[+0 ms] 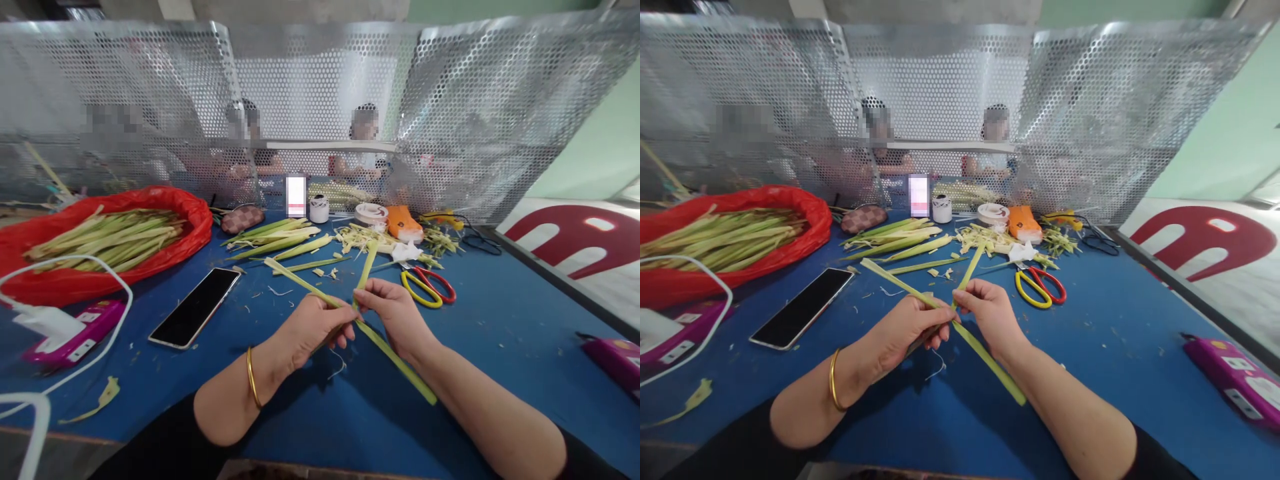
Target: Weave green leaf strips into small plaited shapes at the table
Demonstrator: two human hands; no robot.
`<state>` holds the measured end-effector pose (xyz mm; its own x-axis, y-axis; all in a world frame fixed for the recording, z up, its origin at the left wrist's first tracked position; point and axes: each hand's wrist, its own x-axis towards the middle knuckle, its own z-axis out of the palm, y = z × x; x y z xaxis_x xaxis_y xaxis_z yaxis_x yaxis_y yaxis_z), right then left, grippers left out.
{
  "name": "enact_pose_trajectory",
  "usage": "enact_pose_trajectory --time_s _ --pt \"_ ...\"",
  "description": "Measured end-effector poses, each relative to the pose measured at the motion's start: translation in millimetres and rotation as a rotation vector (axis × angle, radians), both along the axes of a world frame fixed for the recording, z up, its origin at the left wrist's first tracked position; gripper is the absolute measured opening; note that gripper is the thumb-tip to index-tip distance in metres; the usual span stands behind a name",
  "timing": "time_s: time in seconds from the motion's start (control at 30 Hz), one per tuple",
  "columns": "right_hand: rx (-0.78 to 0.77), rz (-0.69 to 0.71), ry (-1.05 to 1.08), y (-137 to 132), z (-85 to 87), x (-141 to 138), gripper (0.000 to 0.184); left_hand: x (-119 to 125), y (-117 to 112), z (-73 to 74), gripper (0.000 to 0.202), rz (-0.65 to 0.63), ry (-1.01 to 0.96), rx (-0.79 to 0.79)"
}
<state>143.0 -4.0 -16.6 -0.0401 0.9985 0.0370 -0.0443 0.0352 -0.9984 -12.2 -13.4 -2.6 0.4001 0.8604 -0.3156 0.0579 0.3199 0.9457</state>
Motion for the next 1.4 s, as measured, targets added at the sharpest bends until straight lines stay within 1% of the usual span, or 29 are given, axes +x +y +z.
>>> enact_pose_trajectory --time_s 0.07,0.13,0.2,0.23,0.27,0.37,0.47,0.57,0.77,0.87,0.97,1.03,1.13,1.2,1.4 --pt "0.012 0.044 -0.098 1 5.2 4 0.036 -2 1 0.1 0.018 0.051 -0.04 0.029" --pt "0.006 0.156 -0.228 1 11.2 9 0.038 -5 3 -0.1 0.02 0.087 -0.089 0.064" --pt "0.023 0.272 -0.365 -2 16.0 12 0.034 -8 7 -0.9 0.021 0.106 -0.113 0.102" --pt "0.049 0.308 -0.433 -3 17.6 13 0.031 -9 9 -1.5 0.022 0.114 -0.108 0.113" --pt "0.08 0.323 -0.492 -5 18.8 14 0.028 -10 10 -1.9 0.022 0.121 -0.096 0.119" --pt "0.156 0.302 -0.621 -8 21.0 15 0.025 -9 12 -1.5 0.023 0.124 -0.058 0.097" --pt "0.157 0.3 -0.657 -9 21.5 16 0.026 -8 11 1.9 0.026 0.118 -0.042 0.062" --pt "0.124 0.318 -0.615 -8 20.5 18 0.028 -8 10 4.6 0.028 0.114 -0.032 0.036" --pt "0.066 0.321 -0.505 -6 19.7 18 0.03 -14 12 4.7 0.025 0.117 -0.057 0.031" --pt "0.031 0.314 -0.397 -4 17.4 15 0.037 -17 12 6.2 0.027 0.061 -0.111 -0.009" --pt "-0.078 0.268 -0.223 -2 11.8 9 0.045 -17 12 8.2 0.036 -0.019 -0.164 -0.107" --pt "-0.171 0.255 -0.047 -2 8.1 5 0.041 -16 10 8.8 0.037 -0.037 -0.173 -0.148" --pt "-0.221 0.244 0.177 -3 5.1 3 0.03 -13 7 8.5 0.033 -0.053 -0.142 -0.125" --pt "-0.21 0.21 0.207 -3 4.0 3 0.025 -11 5 7.4 0.028 -0.052 -0.114 -0.114" --pt "-0.039 0.05 0.076 -3 -1.3 1 0.021 -2 1 2.6 0.018 -0.005 -0.091 -0.111"
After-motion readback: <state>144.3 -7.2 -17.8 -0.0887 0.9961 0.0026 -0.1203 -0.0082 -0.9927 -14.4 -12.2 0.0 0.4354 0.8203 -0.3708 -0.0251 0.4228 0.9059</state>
